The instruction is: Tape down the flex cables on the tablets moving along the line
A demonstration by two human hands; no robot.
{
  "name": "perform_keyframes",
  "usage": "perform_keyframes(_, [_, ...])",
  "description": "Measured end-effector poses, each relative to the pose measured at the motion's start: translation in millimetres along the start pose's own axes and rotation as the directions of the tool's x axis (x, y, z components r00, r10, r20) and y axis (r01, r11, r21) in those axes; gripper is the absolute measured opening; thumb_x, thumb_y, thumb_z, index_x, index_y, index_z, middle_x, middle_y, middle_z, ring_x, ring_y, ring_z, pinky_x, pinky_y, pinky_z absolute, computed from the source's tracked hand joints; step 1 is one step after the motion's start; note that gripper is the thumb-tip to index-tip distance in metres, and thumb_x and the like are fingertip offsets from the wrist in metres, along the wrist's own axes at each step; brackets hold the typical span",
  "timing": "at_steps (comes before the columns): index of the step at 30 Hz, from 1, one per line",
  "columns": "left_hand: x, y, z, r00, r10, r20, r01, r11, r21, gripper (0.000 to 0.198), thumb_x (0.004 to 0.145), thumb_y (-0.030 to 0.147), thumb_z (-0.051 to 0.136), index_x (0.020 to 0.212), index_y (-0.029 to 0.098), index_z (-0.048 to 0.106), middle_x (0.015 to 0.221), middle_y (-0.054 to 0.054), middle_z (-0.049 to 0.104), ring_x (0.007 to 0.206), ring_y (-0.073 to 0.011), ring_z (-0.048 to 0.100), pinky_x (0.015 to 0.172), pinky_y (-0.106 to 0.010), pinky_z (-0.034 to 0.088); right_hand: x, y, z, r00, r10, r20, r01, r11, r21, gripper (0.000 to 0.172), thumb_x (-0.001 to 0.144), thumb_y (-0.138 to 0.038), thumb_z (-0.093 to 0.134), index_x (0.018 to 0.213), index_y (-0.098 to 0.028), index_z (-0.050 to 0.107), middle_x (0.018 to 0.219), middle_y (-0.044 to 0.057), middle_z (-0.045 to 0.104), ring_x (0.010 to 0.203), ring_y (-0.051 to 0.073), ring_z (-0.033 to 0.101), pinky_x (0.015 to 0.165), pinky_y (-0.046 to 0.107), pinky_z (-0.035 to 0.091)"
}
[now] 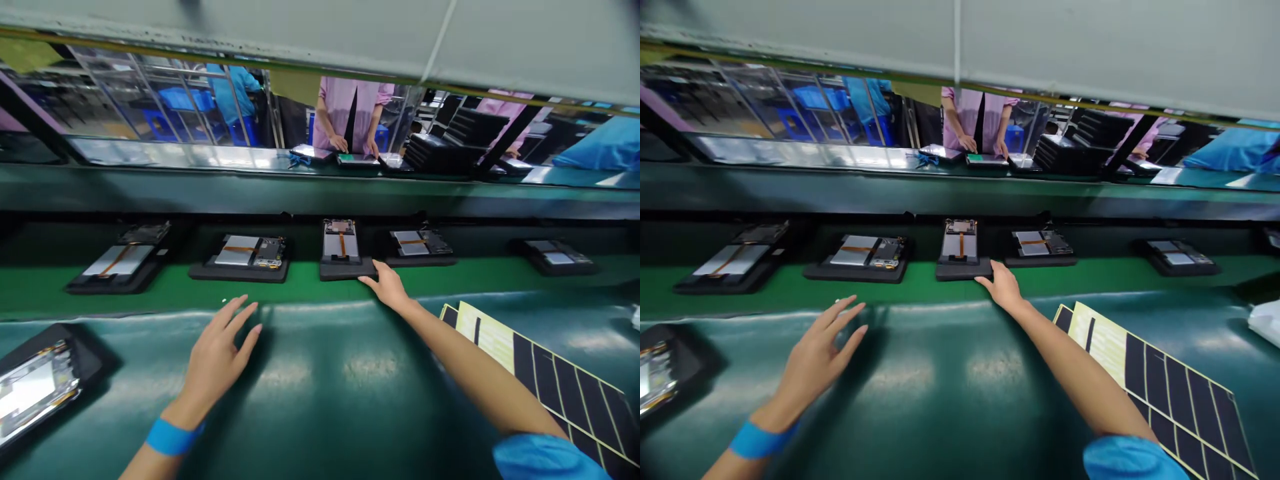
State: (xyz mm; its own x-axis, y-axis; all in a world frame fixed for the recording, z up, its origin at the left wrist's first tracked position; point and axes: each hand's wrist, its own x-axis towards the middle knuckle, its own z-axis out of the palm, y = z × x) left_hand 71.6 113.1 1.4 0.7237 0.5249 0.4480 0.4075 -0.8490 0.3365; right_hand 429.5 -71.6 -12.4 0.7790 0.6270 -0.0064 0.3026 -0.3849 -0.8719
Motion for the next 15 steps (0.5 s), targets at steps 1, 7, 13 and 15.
perform_keyframes(1, [-5,4,0.5,1.000,-0.008,-0.002,0.008,0.999,-0.046,0.040,0.099,0.043,0.052,0.132,0.023,0.062,0.144,-0.012,0.060,0.131,-0.0336,0.059,0.104,-0.052,0.054,0,-2,2,1.000,0.027,0.012,-0.027,0.997,0.072,0.062,0.074,-0.039,0.085,0.127,-0.017,0.061,0.120,0.013,0.069,0.113,0.029,0.066,0.100,0.046,0.054])
perform_keyframes(7, [-23,37,5.4,0.999,-0.027,0.018,0.031,0.960,-0.279,0.034,0.099,0.036,0.055,0.129,0.023,0.064,0.136,-0.012,0.065,0.125,-0.0266,0.065,0.102,-0.047,0.057,7,-21,22,0.974,0.203,0.097,-0.225,0.860,0.459,0.036,0.085,-0.038,0.075,0.109,-0.017,0.060,0.091,0.009,0.073,0.069,0.018,0.072,0.051,0.024,0.056])
perform_keyframes(13, [-38,63,1.5,0.996,-0.016,0.087,0.045,0.938,-0.342,0.031,0.099,0.032,0.055,0.126,0.024,0.068,0.133,-0.012,0.068,0.121,-0.0254,0.067,0.101,-0.045,0.058,1,-33,30,0.945,0.321,0.059,-0.285,0.723,0.629,0.030,0.077,-0.034,0.083,0.082,-0.019,0.059,0.070,0.004,0.067,0.055,0.013,0.062,0.038,0.018,0.038])
perform_keyframes(15, [-45,66,-0.9,0.994,-0.020,0.110,0.057,0.939,-0.340,0.031,0.099,0.033,0.054,0.125,0.024,0.069,0.133,-0.011,0.069,0.120,-0.0253,0.068,0.100,-0.044,0.059,-19,-31,24,0.947,0.317,0.048,-0.269,0.703,0.658,0.032,0.073,-0.037,0.085,0.085,-0.019,0.062,0.074,0.003,0.068,0.058,0.013,0.060,0.042,0.019,0.042])
